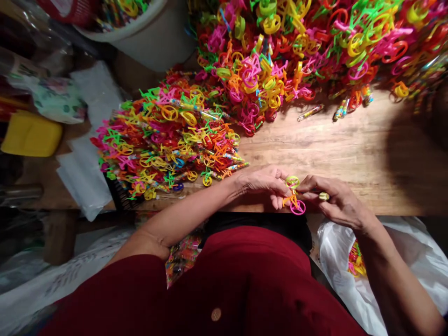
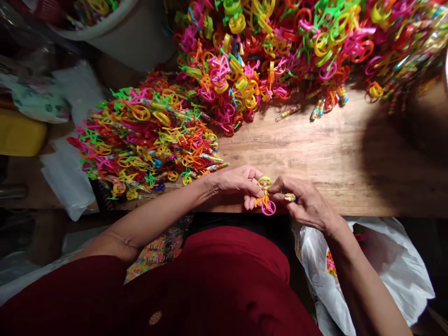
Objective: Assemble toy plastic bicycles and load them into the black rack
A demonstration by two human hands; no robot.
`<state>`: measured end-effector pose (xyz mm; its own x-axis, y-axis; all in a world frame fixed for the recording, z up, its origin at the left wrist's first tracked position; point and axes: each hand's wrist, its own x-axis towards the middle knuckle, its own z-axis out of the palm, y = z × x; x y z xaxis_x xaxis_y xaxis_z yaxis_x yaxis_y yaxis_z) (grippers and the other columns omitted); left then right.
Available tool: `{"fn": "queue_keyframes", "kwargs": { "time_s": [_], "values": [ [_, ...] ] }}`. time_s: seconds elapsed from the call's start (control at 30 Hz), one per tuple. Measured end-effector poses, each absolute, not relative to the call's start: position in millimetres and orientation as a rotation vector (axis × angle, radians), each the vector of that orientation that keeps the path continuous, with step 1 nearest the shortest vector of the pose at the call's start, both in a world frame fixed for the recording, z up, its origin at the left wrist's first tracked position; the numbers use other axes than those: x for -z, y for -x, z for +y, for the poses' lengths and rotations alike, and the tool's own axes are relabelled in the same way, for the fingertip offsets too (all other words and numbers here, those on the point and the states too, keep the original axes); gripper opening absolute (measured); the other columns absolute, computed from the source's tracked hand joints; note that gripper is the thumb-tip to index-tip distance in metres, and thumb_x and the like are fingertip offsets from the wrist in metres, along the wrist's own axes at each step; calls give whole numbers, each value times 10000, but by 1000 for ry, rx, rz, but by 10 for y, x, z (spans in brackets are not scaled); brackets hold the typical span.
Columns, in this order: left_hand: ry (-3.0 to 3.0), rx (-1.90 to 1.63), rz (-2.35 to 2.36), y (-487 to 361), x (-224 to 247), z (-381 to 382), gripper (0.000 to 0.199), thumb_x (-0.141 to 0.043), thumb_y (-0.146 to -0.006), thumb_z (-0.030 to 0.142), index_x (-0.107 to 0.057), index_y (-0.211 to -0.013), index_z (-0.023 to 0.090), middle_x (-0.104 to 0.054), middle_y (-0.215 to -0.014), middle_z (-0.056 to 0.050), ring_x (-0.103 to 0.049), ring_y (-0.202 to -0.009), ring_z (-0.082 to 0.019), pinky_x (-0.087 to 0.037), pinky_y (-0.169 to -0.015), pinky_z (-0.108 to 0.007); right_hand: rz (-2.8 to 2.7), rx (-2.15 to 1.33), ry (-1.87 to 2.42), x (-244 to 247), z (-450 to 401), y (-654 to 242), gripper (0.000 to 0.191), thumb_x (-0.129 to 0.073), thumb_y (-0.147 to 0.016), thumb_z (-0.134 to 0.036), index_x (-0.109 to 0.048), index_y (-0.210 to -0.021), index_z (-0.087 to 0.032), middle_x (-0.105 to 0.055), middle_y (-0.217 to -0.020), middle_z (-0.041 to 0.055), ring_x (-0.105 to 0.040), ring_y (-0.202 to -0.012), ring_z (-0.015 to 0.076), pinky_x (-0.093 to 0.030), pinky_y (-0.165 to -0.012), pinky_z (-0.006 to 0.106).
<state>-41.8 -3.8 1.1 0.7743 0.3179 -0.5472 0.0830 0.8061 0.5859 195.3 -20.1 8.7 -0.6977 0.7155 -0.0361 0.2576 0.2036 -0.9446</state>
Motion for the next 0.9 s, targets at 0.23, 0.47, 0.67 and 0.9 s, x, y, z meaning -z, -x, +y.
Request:
{"fn": "queue_keyframes", "kwargs": {
  "time_s": [0.23,0.47,0.67,0.9],
  "values": [
    [-963,-183,918,705,-301,-59,154,-702,-786,319,-693,-846,178,-668,-621,-29,-577,-463,-134,-426,-447,-229,-2215,-1465,826,-227,-76,-1768,224,-555,-925,-248,-641,-1129,-221,-734,-1022,59,-686,-888,176,-515,-744,284],
    [-1879,-325,2009,1973,-1317,227,255,-573,-811,378,-728,-899,195,-607,-695,1,-511,-599,-128,-335,-562,-271,-2284,-410,1378,-95,864,-1614,273,-502,-936,-232,-655,-1159,-196,-688,-1164,106,-646,-892,210,-396,-594,280],
    [-2091,-593,2601,2158,-1247,423,522,-600,-864,373,-630,-1325,131,-629,-1306,-109,-533,-1280,-378,-412,-1071,-526,-2666,62,1742,115,1115,-1332,316,-390,-962,-144,-667,-1109,-177,-655,-1142,101,-451,-561,120,-175,-477,296],
    [-2405,-551,2138,1352,-841,783,592,-711,-881,506,-607,-1348,158,-542,-1443,-152,-479,-1324,-351,-390,-1143,-506,-2320,17,1451,184,865,-1491,169,-523,-955,-322,-623,-1023,-204,-677,-983,81,-558,-625,147,-290,-481,266]
  ]
}}
